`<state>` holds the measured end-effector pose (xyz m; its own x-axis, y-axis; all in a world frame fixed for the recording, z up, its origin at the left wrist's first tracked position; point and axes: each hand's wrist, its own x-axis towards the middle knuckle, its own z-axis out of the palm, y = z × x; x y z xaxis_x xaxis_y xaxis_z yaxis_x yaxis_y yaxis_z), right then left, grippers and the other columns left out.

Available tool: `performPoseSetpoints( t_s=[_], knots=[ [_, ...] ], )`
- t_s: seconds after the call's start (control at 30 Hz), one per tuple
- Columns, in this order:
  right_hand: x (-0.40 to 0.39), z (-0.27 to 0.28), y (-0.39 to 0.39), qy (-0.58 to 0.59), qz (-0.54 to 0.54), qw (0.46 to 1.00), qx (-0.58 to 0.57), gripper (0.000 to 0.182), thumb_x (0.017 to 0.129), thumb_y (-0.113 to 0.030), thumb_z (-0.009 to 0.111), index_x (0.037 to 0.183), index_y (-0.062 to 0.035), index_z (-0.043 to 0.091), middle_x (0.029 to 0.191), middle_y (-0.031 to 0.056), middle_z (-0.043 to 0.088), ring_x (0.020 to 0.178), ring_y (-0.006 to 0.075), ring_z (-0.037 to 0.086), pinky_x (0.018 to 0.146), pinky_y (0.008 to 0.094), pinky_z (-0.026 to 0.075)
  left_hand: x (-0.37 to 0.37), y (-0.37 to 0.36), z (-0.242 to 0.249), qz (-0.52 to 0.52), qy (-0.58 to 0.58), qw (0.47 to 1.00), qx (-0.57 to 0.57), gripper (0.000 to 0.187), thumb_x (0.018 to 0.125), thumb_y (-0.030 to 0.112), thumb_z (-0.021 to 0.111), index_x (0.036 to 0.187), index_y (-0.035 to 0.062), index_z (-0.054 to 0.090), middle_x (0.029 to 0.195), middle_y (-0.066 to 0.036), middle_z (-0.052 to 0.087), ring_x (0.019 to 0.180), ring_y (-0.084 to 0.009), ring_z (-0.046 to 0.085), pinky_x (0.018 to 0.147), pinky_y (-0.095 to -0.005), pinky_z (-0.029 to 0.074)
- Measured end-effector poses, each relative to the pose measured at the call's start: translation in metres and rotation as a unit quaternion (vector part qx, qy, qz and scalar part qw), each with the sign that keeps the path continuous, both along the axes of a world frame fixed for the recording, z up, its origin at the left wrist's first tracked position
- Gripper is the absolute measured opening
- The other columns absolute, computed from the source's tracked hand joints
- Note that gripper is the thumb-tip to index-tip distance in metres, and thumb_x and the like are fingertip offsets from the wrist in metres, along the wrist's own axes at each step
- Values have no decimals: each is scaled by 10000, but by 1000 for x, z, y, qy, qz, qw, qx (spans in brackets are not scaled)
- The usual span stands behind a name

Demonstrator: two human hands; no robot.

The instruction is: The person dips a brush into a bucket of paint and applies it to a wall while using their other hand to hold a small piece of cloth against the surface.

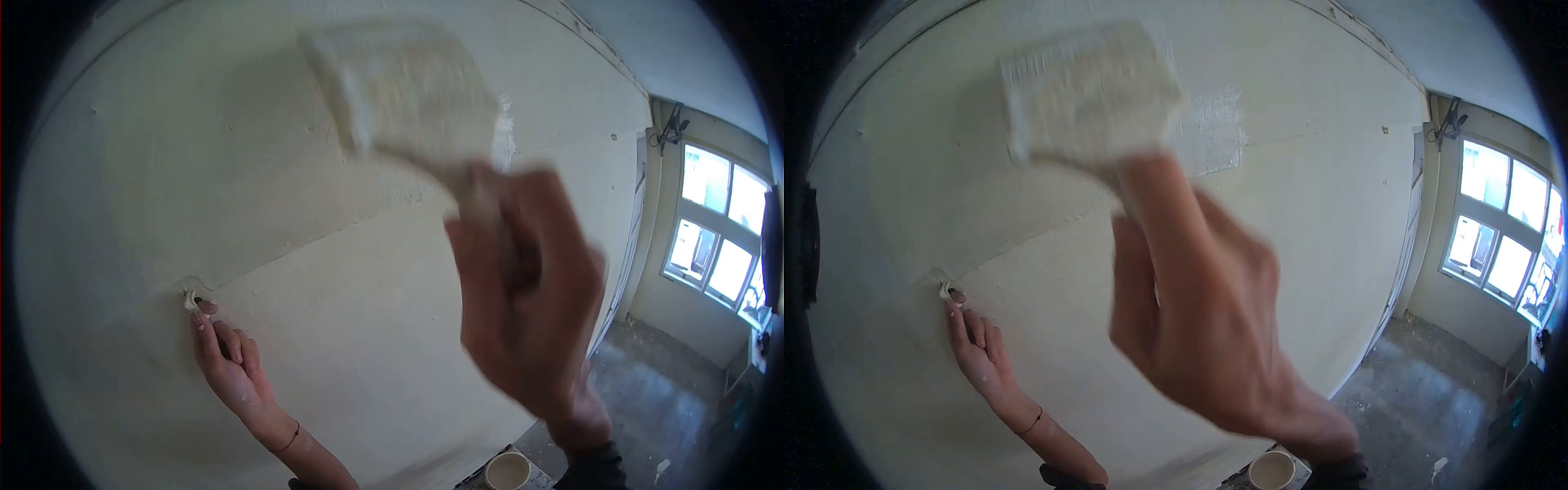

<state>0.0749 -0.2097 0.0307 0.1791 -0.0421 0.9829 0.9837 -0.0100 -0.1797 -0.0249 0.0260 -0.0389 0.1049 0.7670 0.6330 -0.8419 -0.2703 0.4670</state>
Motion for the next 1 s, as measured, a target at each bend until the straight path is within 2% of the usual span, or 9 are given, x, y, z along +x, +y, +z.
performPoseSetpoints(
  t_s=[0.07, 0.2, 0.3, 0.43, 0.53, 0.7, 0.8, 0.9, 1.0],
  knots=[
    [20, 31, 7, -98, -7, 995, 7, 100, 846, -13, 588, 938, 20, 564, 563, 47, 528, 480, 49, 473, 407, 235, 300, -1, 2, -1, -3, -5, 1000, 7, 268, 1008, 301, 439, 998, 41, 503, 530, 57, 259, 394, -18, 150, 343, -205, 134],
    [34, 64, 33, -121, -72, 990, 18, 78, 854, -8, 574, 928, 16, 582, 594, 118, 570, 464, 127, 522, 434, 283, 354, -3, -1, 2, -11, 6, 1000, 14, 264, 1009, 294, 437, 1003, 38, 501, 528, 54, 261, 394, -23, 158, 345, -205, 140],
    [23, 32, 27, -64, -49, 996, -42, 101, 853, 2, 582, 947, 41, 584, 636, 135, 581, 491, 145, 544, 460, 299, 390, -2, -1, 2, -7, 9, 1000, 1, 264, 1009, 291, 438, 1002, 35, 503, 529, 54, 261, 394, -25, 156, 345, -206, 141],
    [-7, -50, 9, 36, -29, 995, -88, 183, 817, 63, 610, 997, 87, 585, 680, 122, 579, 523, 139, 539, 442, 291, 384, -2, 0, 1, -10, 4, 1000, -8, 265, 1009, 287, 439, 1000, 31, 506, 530, 54, 258, 392, -26, 152, 342, -211, 141],
    [-19, -57, -6, 52, -2, 995, -88, 185, 801, 83, 616, 983, 84, 584, 653, 115, 563, 502, 117, 503, 433, 282, 372, -2, 0, 1, -7, 3, 1000, -9, 257, 1010, 283, 438, 1004, 35, 507, 531, 53, 253, 391, -24, 149, 341, -211, 139],
    [10, 12, 5, -62, -12, 998, -29, 71, 837, 28, 597, 896, 56, 569, 612, 98, 537, 471, 98, 471, 433, 287, 365, 0, 0, 1, -8, -4, 1000, -4, 253, 1012, 283, 431, 1012, 43, 511, 533, 54, 255, 391, -20, 149, 339, -210, 134],
    [28, 36, 25, -77, -26, 997, 4, 69, 849, 6, 591, 899, 50, 572, 598, 85, 508, 472, 97, 457, 433, 286, 349, 0, 0, 0, -15, -11, 1000, 6, 255, 1012, 286, 432, 1018, 44, 512, 535, 53, 261, 391, -20, 151, 338, -209, 134],
    [20, 6, 22, -43, -35, 998, -35, 92, 839, 27, 591, 925, 58, 578, 602, 99, 511, 479, 114, 473, 440, 293, 363, 0, 1, -1, -16, -13, 1000, 4, 258, 1011, 286, 435, 1023, 41, 513, 536, 51, 267, 389, -21, 156, 336, -207, 136],
    [-3, -49, 6, 57, -30, 995, -80, 173, 803, 57, 625, 970, 77, 586, 629, 118, 547, 479, 152, 494, 453, 301, 396, 0, 1, -2, -6, -10, 1000, -1, 263, 1011, 286, 435, 1029, 36, 514, 536, 49, 269, 388, -21, 160, 335, -207, 137]
  ],
)
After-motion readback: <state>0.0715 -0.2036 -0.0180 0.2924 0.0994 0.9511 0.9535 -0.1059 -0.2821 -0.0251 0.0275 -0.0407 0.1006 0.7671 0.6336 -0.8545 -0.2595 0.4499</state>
